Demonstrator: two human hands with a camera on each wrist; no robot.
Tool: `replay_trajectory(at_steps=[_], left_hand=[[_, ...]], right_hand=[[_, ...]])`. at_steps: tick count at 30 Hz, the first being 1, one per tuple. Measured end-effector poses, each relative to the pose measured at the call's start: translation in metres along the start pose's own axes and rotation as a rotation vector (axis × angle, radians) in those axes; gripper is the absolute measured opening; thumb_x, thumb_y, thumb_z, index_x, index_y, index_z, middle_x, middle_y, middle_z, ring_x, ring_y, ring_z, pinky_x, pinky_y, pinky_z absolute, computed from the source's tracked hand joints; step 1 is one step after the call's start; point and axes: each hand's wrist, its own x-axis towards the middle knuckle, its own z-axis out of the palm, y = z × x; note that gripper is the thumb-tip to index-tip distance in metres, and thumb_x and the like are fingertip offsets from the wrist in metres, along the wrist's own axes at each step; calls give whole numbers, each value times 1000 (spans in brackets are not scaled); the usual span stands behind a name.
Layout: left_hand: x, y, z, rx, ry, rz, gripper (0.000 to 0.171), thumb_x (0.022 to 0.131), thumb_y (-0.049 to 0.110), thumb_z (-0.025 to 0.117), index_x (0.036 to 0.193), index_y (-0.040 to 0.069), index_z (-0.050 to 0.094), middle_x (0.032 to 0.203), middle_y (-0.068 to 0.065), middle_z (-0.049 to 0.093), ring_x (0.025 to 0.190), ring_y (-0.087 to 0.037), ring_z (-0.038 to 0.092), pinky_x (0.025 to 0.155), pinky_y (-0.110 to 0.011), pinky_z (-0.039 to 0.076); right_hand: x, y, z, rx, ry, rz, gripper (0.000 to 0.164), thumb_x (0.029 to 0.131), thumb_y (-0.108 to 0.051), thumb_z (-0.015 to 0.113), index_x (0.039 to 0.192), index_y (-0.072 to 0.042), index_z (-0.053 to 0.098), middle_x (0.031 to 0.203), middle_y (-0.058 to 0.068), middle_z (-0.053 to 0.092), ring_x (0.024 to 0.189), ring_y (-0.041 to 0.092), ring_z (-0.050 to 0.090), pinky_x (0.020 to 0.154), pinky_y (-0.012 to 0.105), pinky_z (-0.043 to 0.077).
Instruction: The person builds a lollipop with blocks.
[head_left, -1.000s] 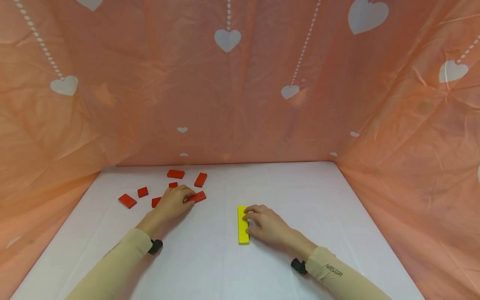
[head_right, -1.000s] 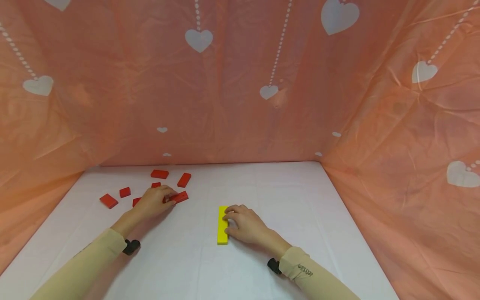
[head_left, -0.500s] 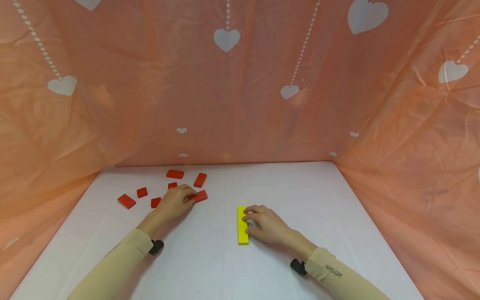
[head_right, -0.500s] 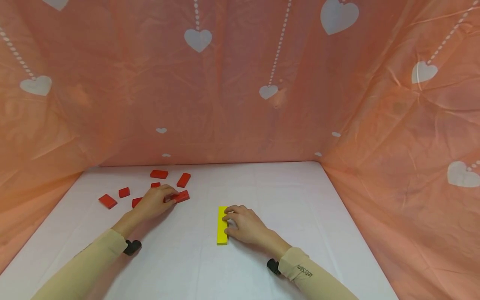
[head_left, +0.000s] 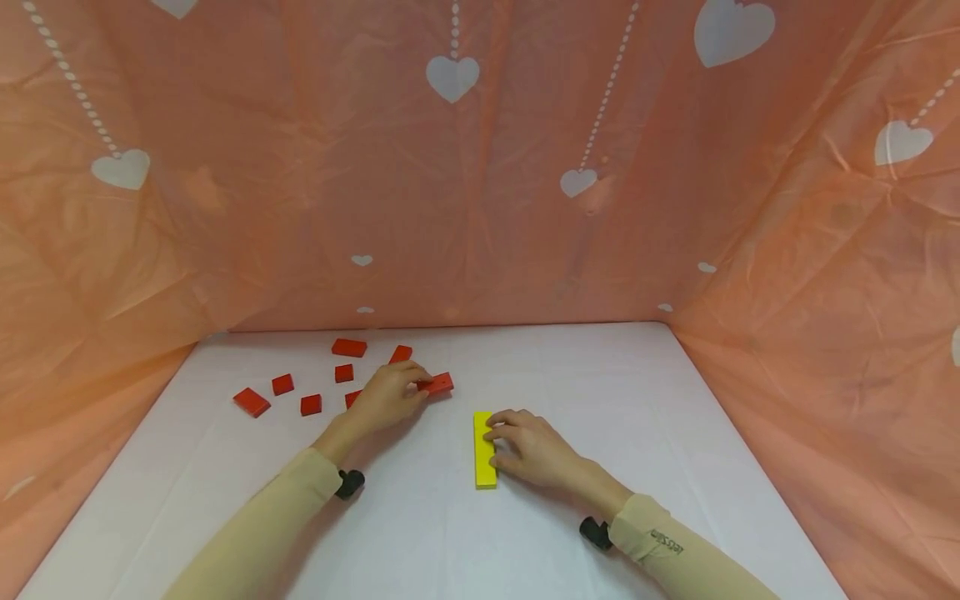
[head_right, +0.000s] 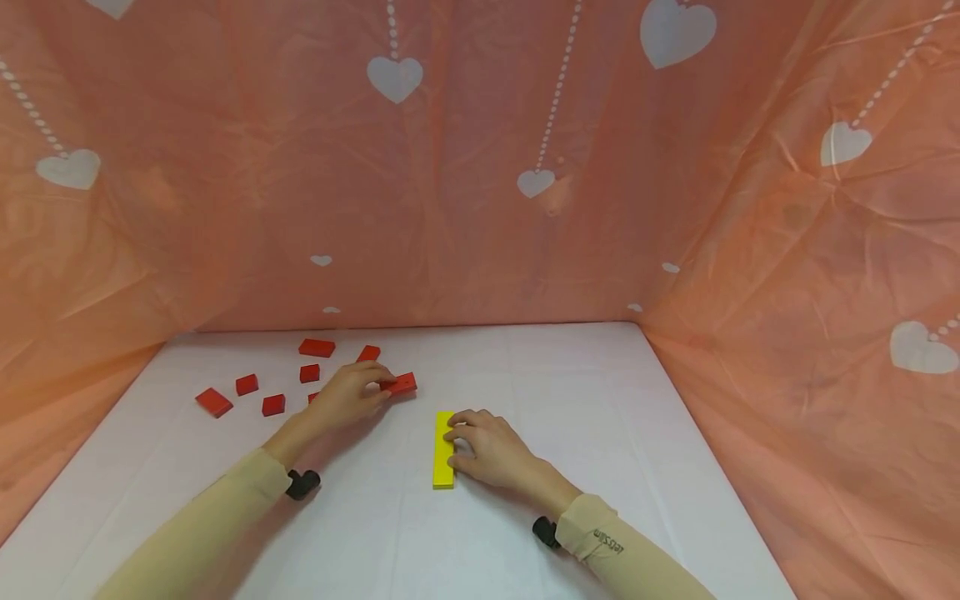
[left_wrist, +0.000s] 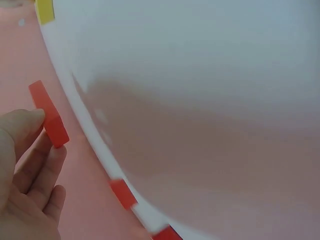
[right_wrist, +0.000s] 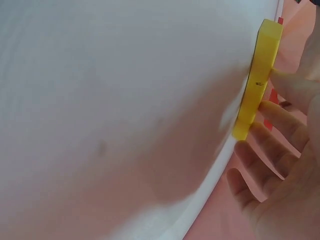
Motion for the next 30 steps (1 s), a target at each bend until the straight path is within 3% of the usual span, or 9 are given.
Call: replay_trajectory(at_steps=[14,24,30], left_hand=[[33,32,33,61,-105,93,26,95,14,78,120,11,77,118,-3,72,112,-24,65,105,-42,53],[36,40,44,87,-152,154,21,95,14,78,115,10,78,116,-3,73,111,-25,67,106,-45,52],[34,41,46,87,-182,140,22,96,15,76,117,9,77,118,-4,72,112,-25,66,104,-44,53]], right_hand=[[0,2,0,-20,-10,22,33,96,-29,75,126,-13,75,140,4,62,130,28,57,107,52,48],[1,2,0,-38,-2,4,33,95,-27,76,125,-12,75,140,5,63,129,29,57,104,53,49],[2,3,0,-35,7,-4,32,95,-26,76,124,-12,75,139,5,63,126,28,58,101,52,51]])
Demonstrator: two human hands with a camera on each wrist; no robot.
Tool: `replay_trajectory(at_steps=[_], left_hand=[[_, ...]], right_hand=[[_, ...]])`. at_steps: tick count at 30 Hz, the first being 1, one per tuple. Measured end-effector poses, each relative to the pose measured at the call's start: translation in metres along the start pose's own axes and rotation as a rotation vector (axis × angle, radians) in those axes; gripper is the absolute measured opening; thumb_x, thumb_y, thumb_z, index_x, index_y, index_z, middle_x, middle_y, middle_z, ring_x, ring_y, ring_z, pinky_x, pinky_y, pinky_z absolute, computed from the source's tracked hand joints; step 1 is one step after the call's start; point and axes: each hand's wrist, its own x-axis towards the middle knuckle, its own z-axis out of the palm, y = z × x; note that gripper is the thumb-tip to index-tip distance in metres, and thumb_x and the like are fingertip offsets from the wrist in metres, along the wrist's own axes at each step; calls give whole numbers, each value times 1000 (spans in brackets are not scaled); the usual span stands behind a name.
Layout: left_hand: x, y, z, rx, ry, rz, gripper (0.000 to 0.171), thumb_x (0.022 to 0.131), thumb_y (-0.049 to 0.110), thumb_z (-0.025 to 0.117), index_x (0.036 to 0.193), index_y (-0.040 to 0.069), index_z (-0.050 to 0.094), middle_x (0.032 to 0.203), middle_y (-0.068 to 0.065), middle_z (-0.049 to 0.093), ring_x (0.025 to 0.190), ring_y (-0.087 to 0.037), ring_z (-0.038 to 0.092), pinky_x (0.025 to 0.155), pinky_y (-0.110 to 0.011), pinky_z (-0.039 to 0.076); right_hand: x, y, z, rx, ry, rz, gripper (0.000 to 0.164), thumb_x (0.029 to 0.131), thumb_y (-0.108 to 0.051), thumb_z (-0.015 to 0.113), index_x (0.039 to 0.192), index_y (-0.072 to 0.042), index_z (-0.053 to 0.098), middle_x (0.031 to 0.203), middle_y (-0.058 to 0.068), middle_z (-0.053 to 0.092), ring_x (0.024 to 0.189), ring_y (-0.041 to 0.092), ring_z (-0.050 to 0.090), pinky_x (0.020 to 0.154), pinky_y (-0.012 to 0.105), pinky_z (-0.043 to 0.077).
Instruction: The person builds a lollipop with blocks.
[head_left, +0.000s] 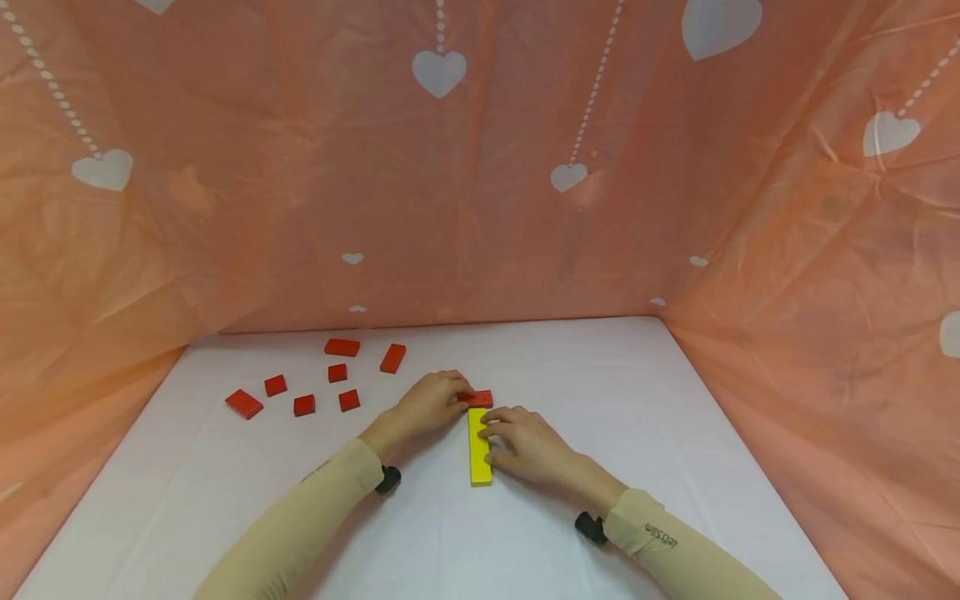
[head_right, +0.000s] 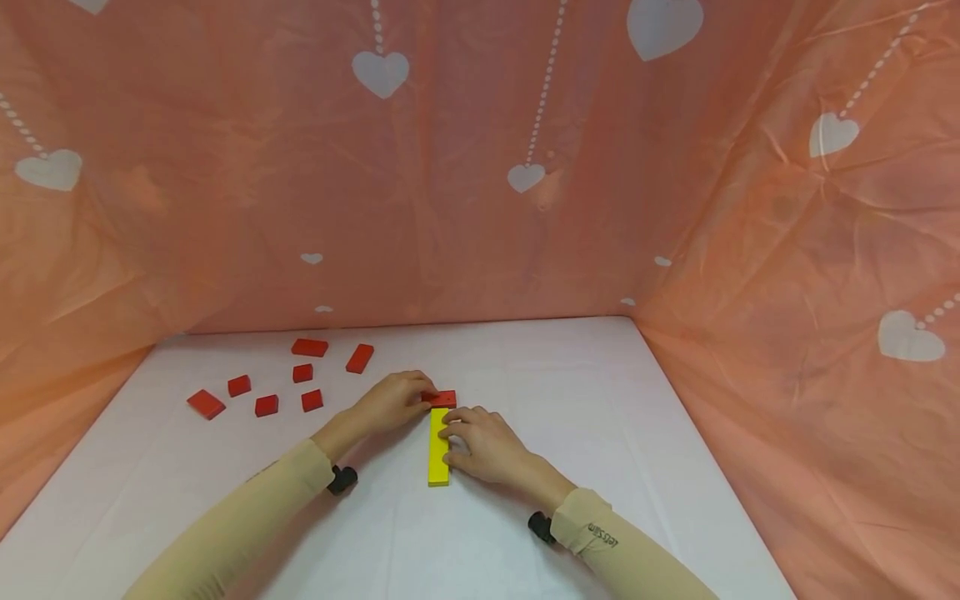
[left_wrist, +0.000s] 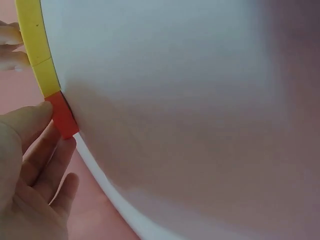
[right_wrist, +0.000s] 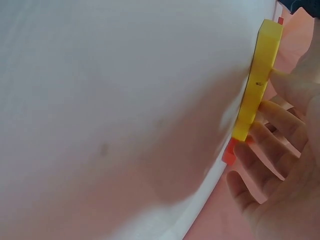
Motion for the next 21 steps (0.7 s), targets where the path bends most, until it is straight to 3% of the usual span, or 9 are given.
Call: replay_trajectory(at_steps=[6,21], left_hand=[[-1,0,1,-30,-42,-39,26,97,16,75,122,10,76,123,-4,71,117,-25,64,105,-42,53],[-5,0,1,-73,-54,-21,27,99,13,72,126,9,73,125,-4,71,119,-25,64,107,-43,52]], right_hand=[[1,0,-1,0,-1,-3,32,95,-26,76,124,-12,76,140,5,63,126,29,58,101,53,50],[0,-1,0,-1,-14,13,32,96,-26,76,125,-12,75,140,5,62,129,29,57,103,54,49]])
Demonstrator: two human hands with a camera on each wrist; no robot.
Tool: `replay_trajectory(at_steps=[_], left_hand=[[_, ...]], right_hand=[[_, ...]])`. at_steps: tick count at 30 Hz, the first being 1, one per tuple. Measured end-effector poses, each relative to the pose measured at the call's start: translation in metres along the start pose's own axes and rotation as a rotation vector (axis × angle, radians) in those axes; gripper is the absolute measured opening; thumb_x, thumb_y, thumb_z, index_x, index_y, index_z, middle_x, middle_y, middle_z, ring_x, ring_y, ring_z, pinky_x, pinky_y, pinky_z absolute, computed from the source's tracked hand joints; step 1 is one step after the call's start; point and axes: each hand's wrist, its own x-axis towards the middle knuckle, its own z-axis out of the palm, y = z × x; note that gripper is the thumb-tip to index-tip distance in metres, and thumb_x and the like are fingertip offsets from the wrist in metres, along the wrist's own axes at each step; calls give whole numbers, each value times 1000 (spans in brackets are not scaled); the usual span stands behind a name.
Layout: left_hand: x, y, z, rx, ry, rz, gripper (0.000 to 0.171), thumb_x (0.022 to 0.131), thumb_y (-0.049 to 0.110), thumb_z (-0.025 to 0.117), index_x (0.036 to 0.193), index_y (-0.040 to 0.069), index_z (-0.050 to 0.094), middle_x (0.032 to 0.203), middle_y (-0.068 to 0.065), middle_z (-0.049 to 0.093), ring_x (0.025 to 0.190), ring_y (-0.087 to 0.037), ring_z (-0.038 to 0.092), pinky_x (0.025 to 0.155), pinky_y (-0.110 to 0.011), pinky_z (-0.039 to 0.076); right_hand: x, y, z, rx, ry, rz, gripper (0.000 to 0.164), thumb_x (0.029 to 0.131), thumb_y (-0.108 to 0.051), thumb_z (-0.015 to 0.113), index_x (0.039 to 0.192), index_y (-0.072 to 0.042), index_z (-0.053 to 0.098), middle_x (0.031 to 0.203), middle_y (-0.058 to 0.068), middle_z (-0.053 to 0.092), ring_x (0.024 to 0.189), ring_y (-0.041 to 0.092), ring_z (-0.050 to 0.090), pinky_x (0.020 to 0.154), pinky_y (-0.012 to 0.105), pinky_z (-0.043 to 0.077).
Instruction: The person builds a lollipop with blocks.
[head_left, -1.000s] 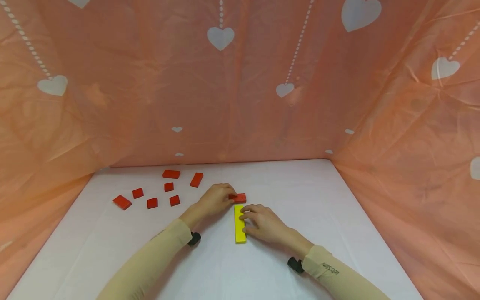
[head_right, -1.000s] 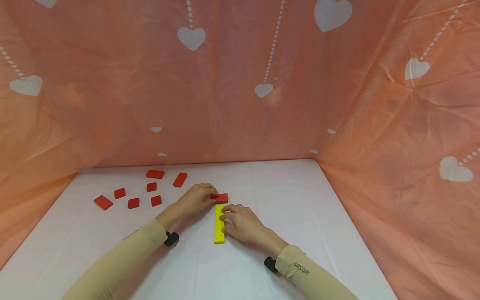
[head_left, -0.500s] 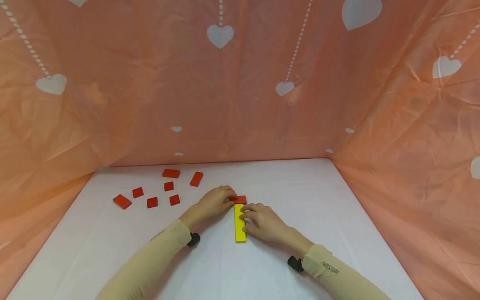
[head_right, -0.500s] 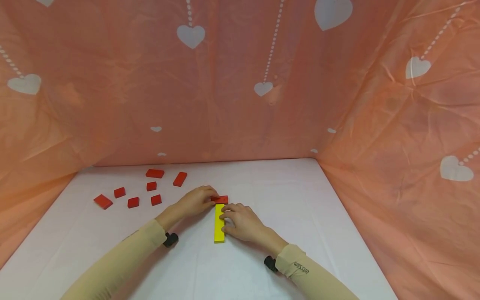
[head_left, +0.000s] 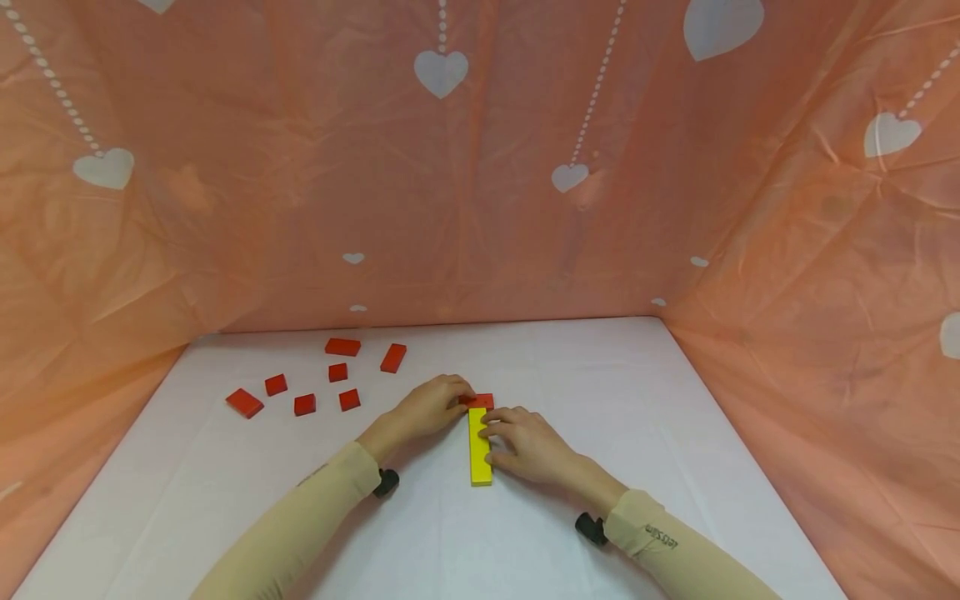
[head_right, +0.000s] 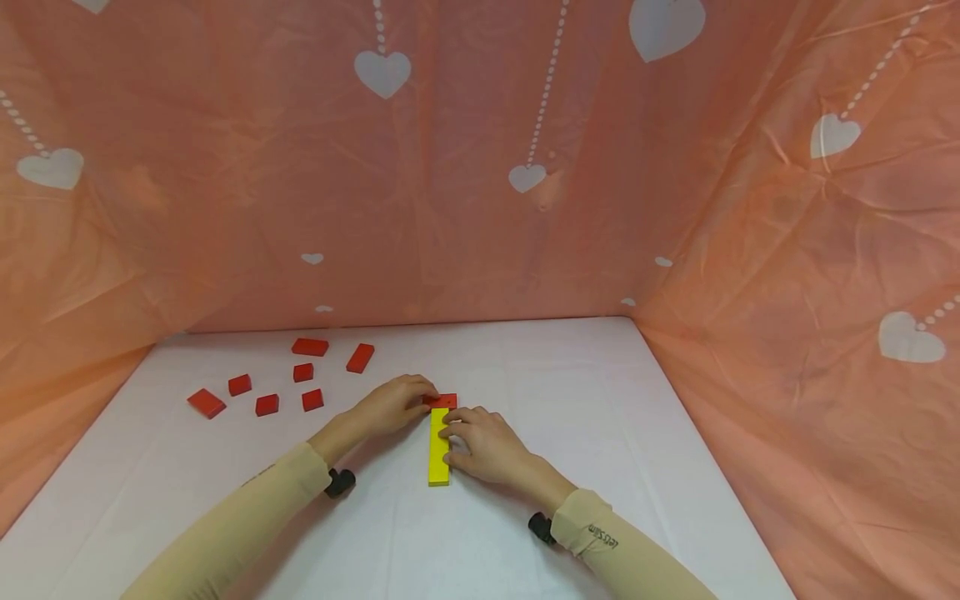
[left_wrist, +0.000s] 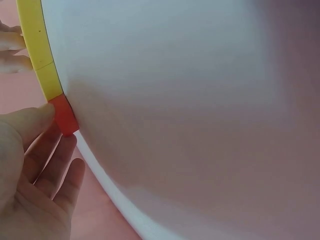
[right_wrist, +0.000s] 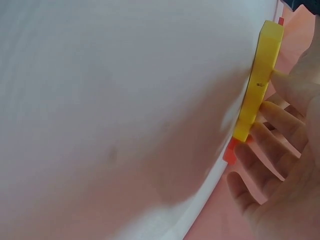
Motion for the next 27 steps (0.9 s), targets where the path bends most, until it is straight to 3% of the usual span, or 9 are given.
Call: replay_trajectory(at_steps=[11,14,20,27], left_hand=[[-3,0,-1,23,3,2,27,101,15,70,127,8,73,132,-7,66,125,-27,61,109,-43,50],[-7,-2,-3,32,22,-43,30,101,18,70,130,11,72,136,-6,64,128,-27,59,110,-45,50],[-21,-11,-16,-36,131,-177,34,101,24,69,135,15,69,138,-4,62,131,-27,57,110,-49,49],[-44,-36,-38,-51,238,-216,37,101,20,70,136,10,67,141,-11,60,134,-35,54,110,-56,47]], right_hand=[[0,1,2,-8,14,6,33,96,-31,75,125,-14,75,140,4,63,128,28,57,104,52,49],[0,0,1,-8,19,0,33,96,-30,75,125,-14,74,139,4,63,128,28,57,104,52,49],[1,0,1,-23,30,14,40,96,-30,75,132,-13,71,142,6,62,130,30,56,107,52,48],[5,3,-1,-40,14,83,61,97,-37,73,150,-13,56,158,8,48,142,32,46,115,55,40]])
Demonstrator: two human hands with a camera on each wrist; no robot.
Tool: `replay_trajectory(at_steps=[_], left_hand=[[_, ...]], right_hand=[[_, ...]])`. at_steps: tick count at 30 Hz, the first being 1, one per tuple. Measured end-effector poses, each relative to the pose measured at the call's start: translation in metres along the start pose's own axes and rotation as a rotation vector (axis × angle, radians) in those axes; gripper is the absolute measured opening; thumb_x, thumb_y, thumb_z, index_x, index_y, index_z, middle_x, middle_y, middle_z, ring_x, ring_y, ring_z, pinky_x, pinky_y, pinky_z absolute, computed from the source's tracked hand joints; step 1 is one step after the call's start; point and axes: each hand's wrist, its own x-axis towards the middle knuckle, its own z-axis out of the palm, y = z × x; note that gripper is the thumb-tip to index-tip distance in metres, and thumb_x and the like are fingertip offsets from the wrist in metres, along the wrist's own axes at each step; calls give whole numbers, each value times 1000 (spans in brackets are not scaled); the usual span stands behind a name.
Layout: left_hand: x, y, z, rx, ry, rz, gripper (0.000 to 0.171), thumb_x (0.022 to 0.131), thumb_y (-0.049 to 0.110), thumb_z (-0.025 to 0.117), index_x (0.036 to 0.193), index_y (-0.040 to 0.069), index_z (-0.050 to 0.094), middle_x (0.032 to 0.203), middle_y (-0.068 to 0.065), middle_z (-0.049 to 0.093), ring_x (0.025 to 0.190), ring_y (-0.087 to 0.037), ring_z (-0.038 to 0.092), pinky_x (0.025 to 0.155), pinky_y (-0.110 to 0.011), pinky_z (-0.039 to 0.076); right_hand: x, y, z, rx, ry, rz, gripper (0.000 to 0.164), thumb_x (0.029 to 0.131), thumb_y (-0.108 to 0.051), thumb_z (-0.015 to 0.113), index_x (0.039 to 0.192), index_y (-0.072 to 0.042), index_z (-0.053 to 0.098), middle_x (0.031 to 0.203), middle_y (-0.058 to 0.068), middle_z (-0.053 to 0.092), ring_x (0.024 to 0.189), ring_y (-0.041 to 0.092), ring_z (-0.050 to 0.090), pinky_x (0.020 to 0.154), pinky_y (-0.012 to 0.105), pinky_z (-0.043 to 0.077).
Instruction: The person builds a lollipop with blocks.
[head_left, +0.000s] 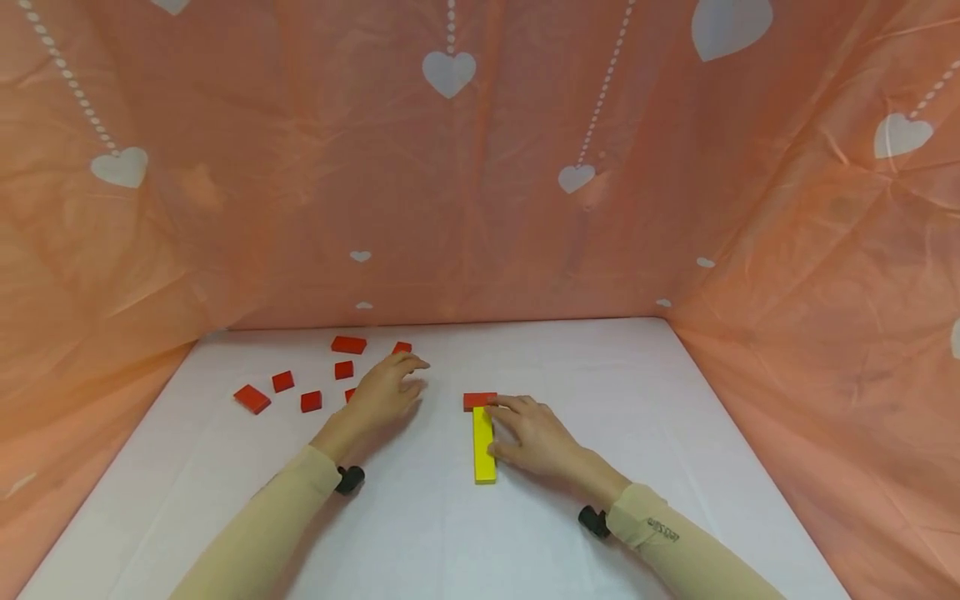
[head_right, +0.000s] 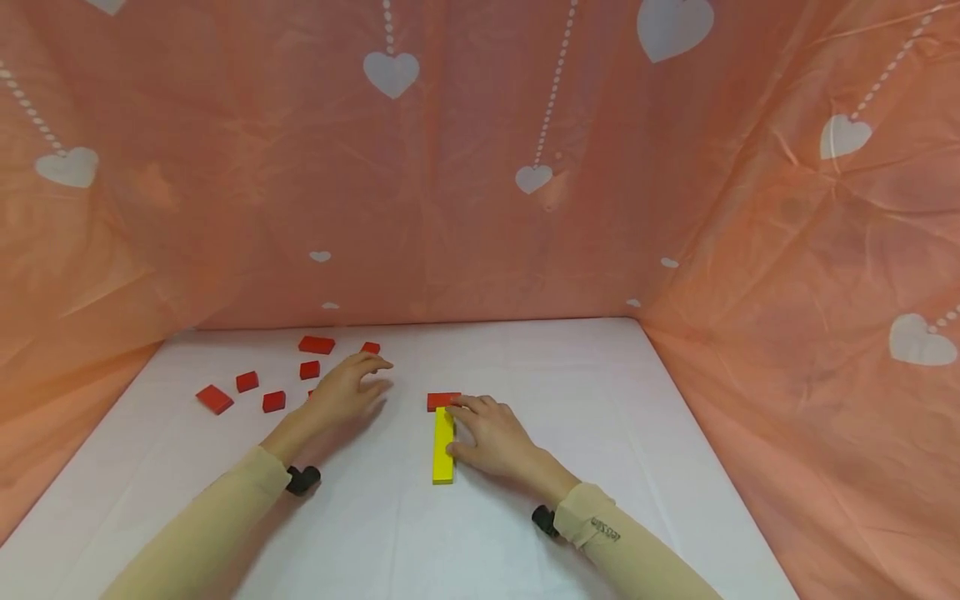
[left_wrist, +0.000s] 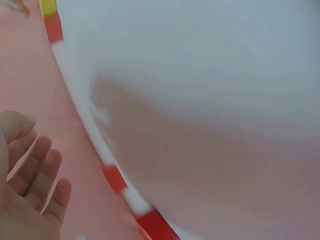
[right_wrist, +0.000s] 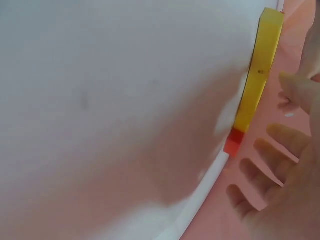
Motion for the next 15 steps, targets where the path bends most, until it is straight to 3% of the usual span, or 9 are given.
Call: replay_trajectory(at_steps=[9,15], left_hand=[[-25,-44,-26,53,58,15,35,99,17,71,131,4,69,133,-17,63,125,-41,59,105,-60,50],[-41,-68,-39,93,20,6,37,97,13,73,130,-1,68,134,-22,63,127,-45,57,105,-62,49]], right_hand=[[4,0,-3,-23,-73,31,72,96,-46,72,155,-12,50,164,9,40,146,35,42,118,57,36],[6,-1,-2,-19,-88,32,70,95,-45,73,153,-10,52,163,11,42,145,37,42,118,58,36]])
